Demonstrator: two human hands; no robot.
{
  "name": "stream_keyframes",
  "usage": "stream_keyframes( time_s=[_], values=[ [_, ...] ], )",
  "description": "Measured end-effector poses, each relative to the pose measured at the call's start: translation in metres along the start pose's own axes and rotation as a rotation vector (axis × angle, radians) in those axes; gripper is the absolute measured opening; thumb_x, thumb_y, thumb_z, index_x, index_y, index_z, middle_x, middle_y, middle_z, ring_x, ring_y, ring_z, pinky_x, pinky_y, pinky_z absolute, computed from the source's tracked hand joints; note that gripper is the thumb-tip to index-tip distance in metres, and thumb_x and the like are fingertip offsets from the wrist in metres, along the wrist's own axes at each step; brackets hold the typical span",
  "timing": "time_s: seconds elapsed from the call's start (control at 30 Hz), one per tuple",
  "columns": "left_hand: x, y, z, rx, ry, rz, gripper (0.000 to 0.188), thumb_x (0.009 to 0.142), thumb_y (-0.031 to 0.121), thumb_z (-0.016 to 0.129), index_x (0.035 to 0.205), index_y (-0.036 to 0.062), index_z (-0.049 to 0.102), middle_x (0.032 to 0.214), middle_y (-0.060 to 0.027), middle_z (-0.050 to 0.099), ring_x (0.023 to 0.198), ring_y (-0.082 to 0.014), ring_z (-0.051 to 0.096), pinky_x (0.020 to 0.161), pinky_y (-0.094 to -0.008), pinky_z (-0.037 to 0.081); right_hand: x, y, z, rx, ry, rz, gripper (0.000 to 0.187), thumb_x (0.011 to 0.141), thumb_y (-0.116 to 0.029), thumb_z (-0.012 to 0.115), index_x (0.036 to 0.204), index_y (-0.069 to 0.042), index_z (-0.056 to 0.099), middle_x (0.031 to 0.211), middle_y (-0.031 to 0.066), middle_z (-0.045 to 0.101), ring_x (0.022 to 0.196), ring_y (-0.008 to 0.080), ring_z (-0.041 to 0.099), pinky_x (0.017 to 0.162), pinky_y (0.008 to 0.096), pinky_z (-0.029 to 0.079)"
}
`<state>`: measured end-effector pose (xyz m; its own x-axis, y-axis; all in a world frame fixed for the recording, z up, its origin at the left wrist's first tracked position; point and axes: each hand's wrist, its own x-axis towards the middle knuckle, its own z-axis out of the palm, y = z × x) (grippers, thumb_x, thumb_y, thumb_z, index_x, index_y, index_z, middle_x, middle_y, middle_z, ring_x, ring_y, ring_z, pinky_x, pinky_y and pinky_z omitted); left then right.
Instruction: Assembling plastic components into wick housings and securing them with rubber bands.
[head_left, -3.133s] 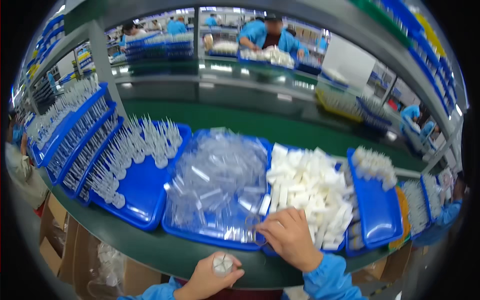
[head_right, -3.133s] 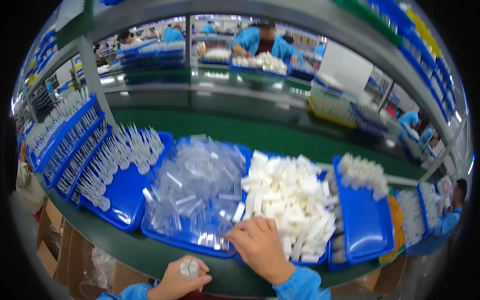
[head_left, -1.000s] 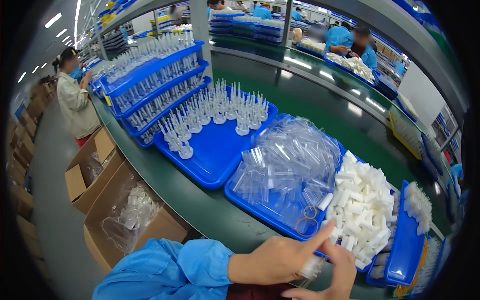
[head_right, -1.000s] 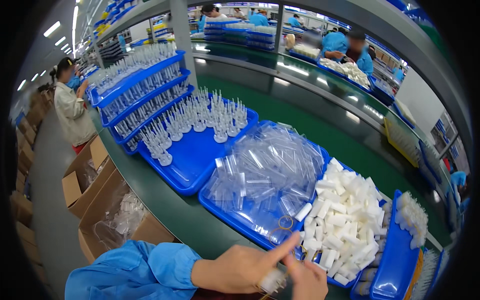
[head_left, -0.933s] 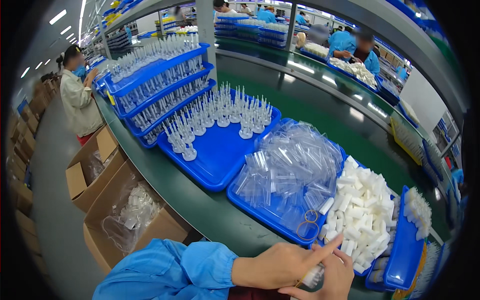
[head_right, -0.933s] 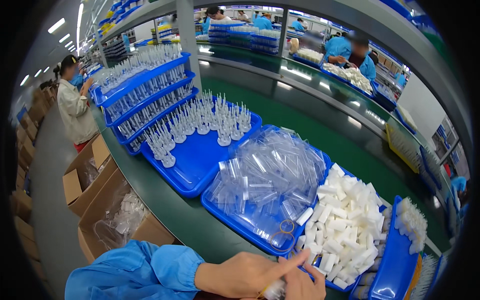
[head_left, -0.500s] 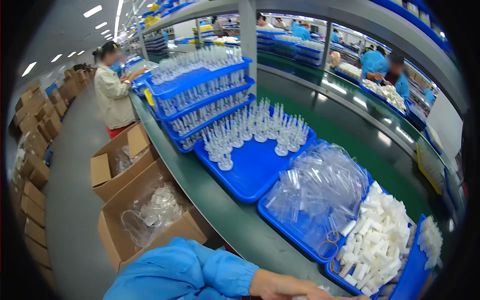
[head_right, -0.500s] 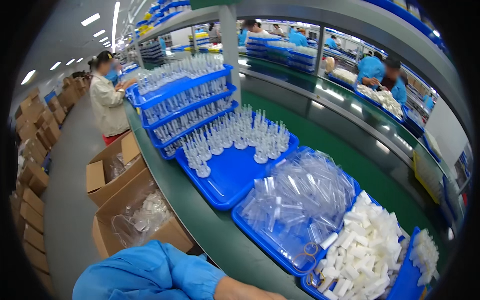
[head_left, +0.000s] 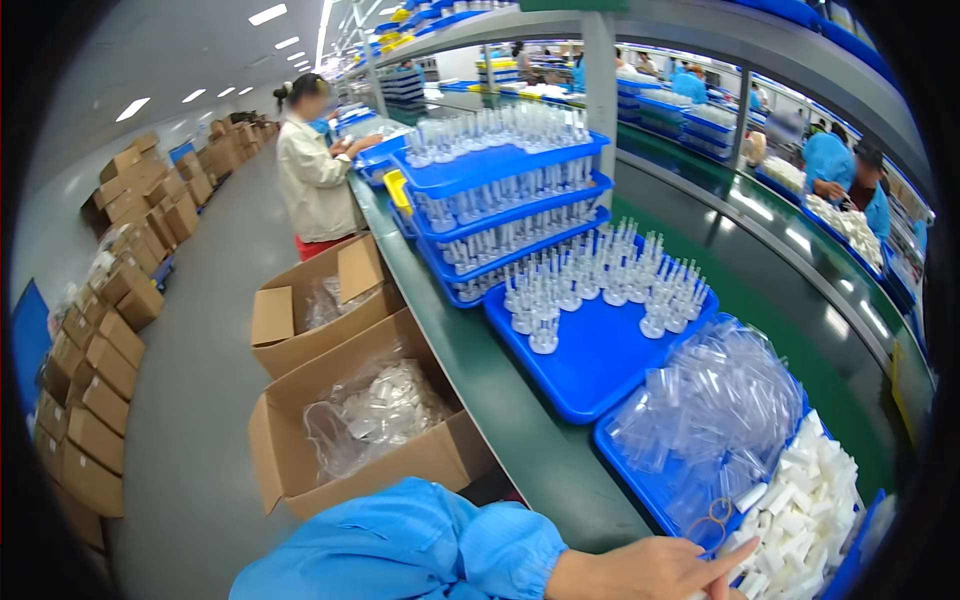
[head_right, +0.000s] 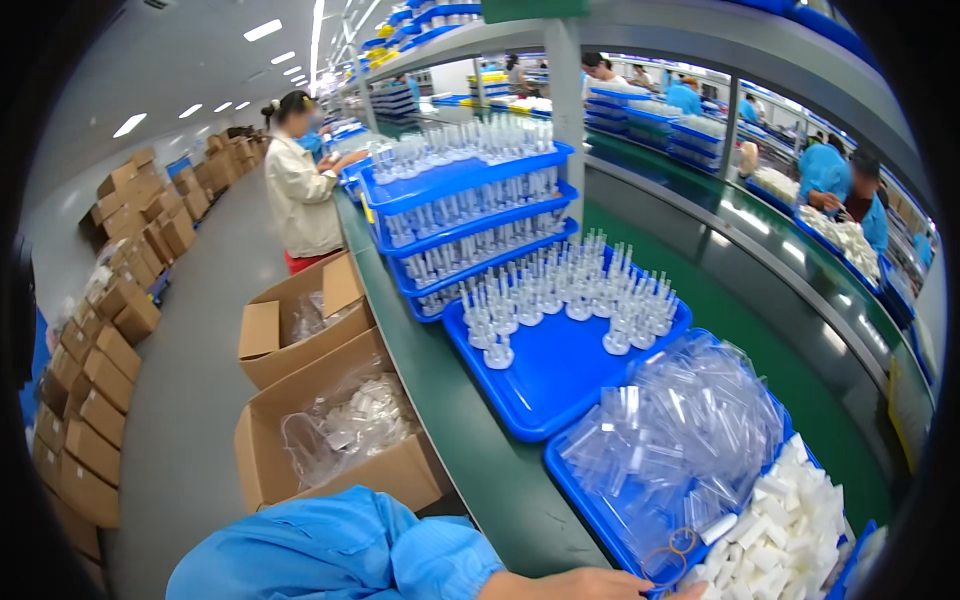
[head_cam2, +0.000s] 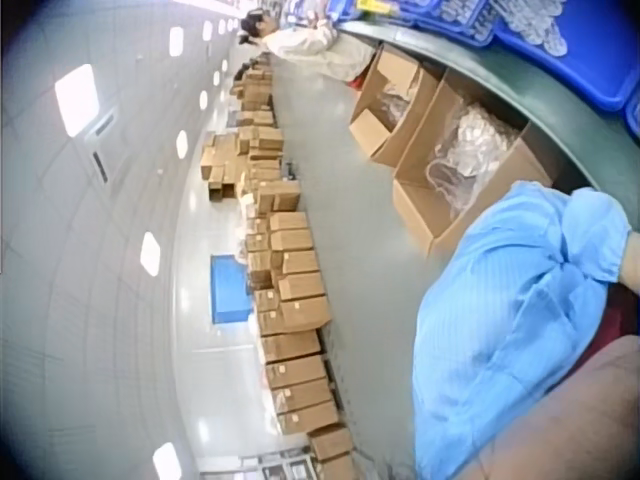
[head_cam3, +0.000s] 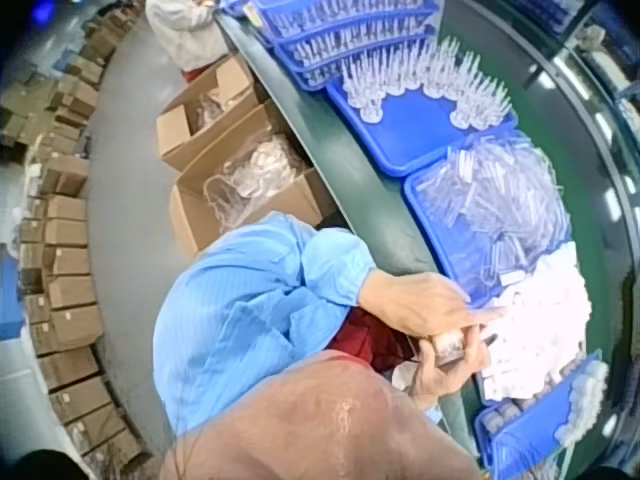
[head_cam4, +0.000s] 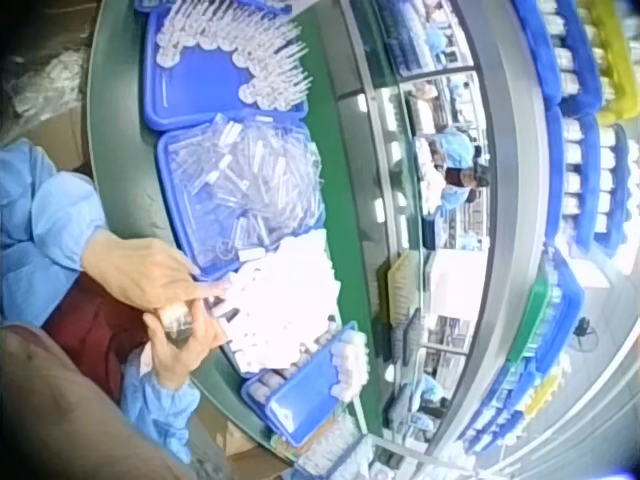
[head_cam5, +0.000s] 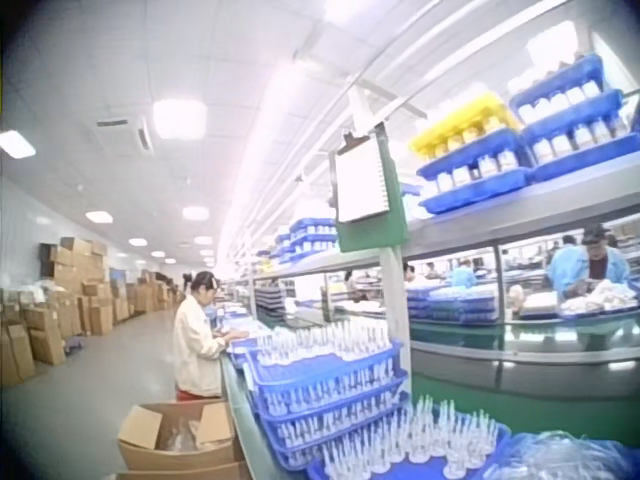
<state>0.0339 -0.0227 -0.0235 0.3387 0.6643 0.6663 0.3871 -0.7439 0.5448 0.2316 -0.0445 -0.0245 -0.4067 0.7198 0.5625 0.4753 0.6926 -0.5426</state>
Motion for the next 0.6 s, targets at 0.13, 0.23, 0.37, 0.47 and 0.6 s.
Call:
stream_keyframes(
  time_s=[0.13,0.23,0.37,0.47,0.6],
  values=[
    [-0.004,0.006,0.004,0.011,-0.006,0.025,0.076,0.088,0.019,0.063,0.154,-0.0051,0.034,0.081,-0.0131,0.060,0.074,-0.0303,0.062,0.067,-0.0389,0.051,0.000,-0.008,0.006,0.222,0.058,0.113,0.053,0.077,-0.020,0.084,0.120,0.000,0.059,0.110,0.0161,0.058,0.103,0.0306,0.055,0.095,0.0434,0.044],
    [-0.006,0.005,0.010,-0.054,0.036,0.080,0.080,0.086,0.021,0.067,0.154,-0.0038,0.034,0.084,-0.0135,0.061,0.077,-0.0311,0.064,0.070,-0.0397,0.051,0.008,-0.016,0.005,0.269,0.049,0.078,0.045,0.070,-0.009,0.084,0.106,-0.002,0.057,0.105,0.0142,0.056,0.097,0.0290,0.055,0.093,0.0426,0.045],
    [-0.005,-0.010,0.011,-0.020,0.113,0.132,0.074,0.089,0.034,0.072,0.146,-0.0027,0.043,0.117,-0.0190,0.059,0.108,-0.0321,0.061,0.094,-0.0408,0.049,0.012,-0.022,-0.001,0.232,0.065,0.213,0.045,0.073,-0.005,0.082,0.110,-0.002,0.056,0.107,0.0143,0.055,0.097,0.0278,0.055,0.093,0.0446,0.045],
    [0.002,-0.015,-0.017,-0.061,-0.088,-0.118,0.077,0.091,0.033,0.075,0.150,-0.0016,0.040,0.148,-0.0184,0.047,0.140,-0.0289,0.045,0.114,-0.0439,0.037,0.026,0.010,-0.001,-0.245,0.218,0.091,0.075,0.069,-0.042,0.092,0.120,-0.001,0.056,0.115,0.0149,0.059,0.108,0.0303,0.058,0.099,0.0450,0.046],
    [-0.010,-0.001,-0.022,-0.557,-0.099,-0.606,0.081,0.081,0.017,0.085,0.147,0.0001,0.042,0.137,-0.0172,0.052,0.126,-0.0273,0.055,0.106,-0.0411,0.045,0.030,0.014,0.019,-0.191,0.258,-0.077,0.063,0.058,-0.020,0.098,0.113,-0.010,0.068,0.102,0.0071,0.063,0.084,0.0229,0.064,0.069,0.0348,0.046]
  ],
)
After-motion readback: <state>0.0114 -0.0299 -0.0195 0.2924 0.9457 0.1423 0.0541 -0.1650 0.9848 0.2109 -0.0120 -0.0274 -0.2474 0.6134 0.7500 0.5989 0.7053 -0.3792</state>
